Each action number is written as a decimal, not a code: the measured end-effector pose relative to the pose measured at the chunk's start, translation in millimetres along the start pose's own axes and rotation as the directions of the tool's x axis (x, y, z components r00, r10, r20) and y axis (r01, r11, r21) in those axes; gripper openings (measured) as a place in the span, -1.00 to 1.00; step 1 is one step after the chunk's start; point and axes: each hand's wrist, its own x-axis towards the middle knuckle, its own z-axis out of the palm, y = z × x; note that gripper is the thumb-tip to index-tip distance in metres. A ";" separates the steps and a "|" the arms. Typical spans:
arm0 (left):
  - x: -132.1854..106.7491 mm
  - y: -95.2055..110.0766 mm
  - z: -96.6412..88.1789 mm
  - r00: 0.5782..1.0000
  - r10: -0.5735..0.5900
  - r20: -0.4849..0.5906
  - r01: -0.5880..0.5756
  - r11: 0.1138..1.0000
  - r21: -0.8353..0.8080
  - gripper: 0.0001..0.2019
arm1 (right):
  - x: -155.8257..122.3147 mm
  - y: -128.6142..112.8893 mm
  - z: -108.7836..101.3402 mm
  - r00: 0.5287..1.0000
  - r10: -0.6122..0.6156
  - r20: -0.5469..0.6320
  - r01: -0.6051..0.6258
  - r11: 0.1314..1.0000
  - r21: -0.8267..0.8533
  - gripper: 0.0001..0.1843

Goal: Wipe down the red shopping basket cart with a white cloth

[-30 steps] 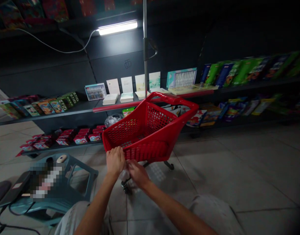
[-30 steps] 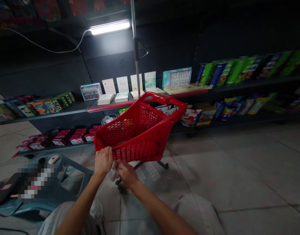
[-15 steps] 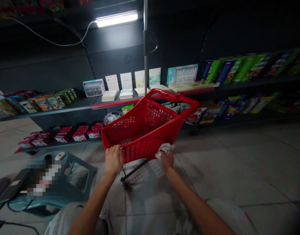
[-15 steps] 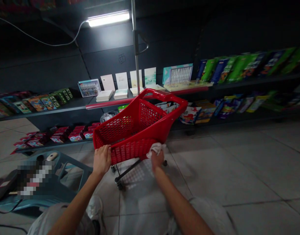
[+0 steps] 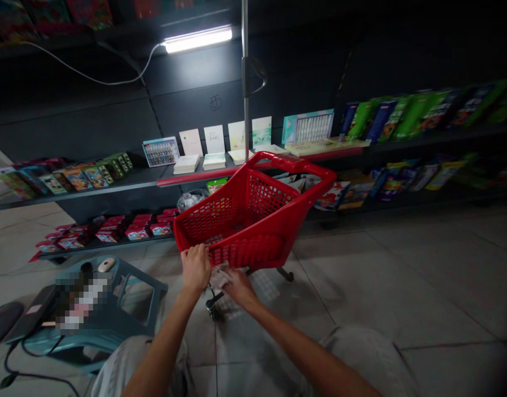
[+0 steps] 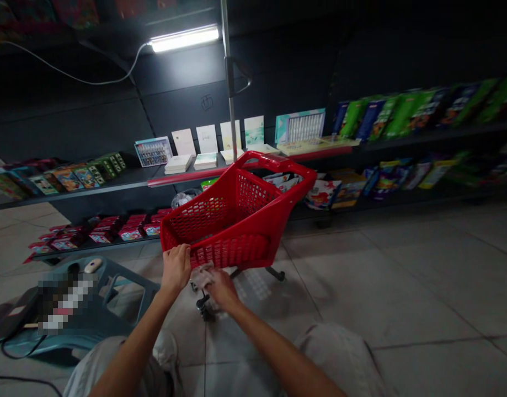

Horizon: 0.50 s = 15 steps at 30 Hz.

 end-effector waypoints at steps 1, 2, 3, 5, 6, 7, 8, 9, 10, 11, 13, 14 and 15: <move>-1.0 -1.5 -0.4 1.000 0.025 0.011 -0.025 1.000 -0.008 -0.68 | -1.8 7.7 -22.7 0.999 -0.027 -0.030 0.023 0.991 -0.134 -0.61; -2.0 -3.1 -0.8 0.999 0.048 0.023 -0.047 0.999 -0.016 -0.68 | -2.7 17.0 -49.2 0.996 -0.031 -0.082 0.011 0.972 -0.235 -0.57; -2.9 -4.7 -1.3 0.997 0.068 0.033 -0.067 0.997 -0.024 -0.68 | -2.4 27.1 -78.7 0.991 -0.045 -0.123 0.005 0.952 -0.307 -0.58; -4.1 -7.8 -1.8 0.994 0.099 0.043 -0.097 0.994 -0.040 -0.69 | 1.7 45.6 -142.2 0.964 -0.073 -0.256 -0.023 0.935 -0.354 -0.61; -4.5 -9.4 -1.6 0.993 0.108 0.042 -0.106 0.993 -0.049 -0.69 | 5.1 52.2 -173.2 0.921 -0.101 -0.376 -0.043 0.934 -0.356 -0.63; -4.7 -10.9 -1.1 0.993 0.114 0.038 -0.111 0.992 -0.056 -0.69 | 9.0 56.7 -201.7 0.842 -0.137 -0.522 -0.064 0.935 -0.348 -0.64; -4.8 -12.4 -0.1 0.993 0.115 0.031 -0.113 0.992 -0.062 -0.69 | 13.2 59.0 -226.2 0.762 -0.173 -0.624 -0.072 0.935 -0.346 -0.63; -4.9 -13.6 1.3 0.993 0.114 0.022 -0.112 0.992 -0.066 -0.69 | 17.4 59.9 -245.3 0.685 -0.211 -0.697 -0.064 0.936 -0.345 -0.61; -4.9 -14.7 3.0 0.994 0.111 0.012 -0.110 0.992 -0.068 -0.70 | 21.5 60.0 -258.4 0.609 -0.241 -0.756 -0.054 0.938 -0.343 -0.59; -4.9 -15.5 4.8 0.994 0.108 0.002 -0.107 0.992 -0.068 -0.71 | 25.4 60.3 -265.0 0.557 -0.263 -0.788 -0.042 0.939 -0.342 -0.58; -4.9 -15.9 8.0 0.995 0.102 -0.011 -0.102 0.993 -0.064 -0.71 | 32.6 63.4 -260.7 0.543 -0.264 -0.797 -0.026 0.944 -0.330 -0.59; -5.1 -15.4 9.1 0.995 0.099 -0.015 -0.100 0.993 -0.062 -0.71 | 35.9 66.5 -251.8 0.575 -0.240 -0.783 -0.030 0.949 -0.313 -0.60; -5.2 -14.4 9.6 0.995 0.096 -0.017 -0.097 0.993 -0.060 -0.70 | 38.7 70.4 -240.2 0.612 -0.199 -0.765 -0.047 0.957 -0.286 -0.60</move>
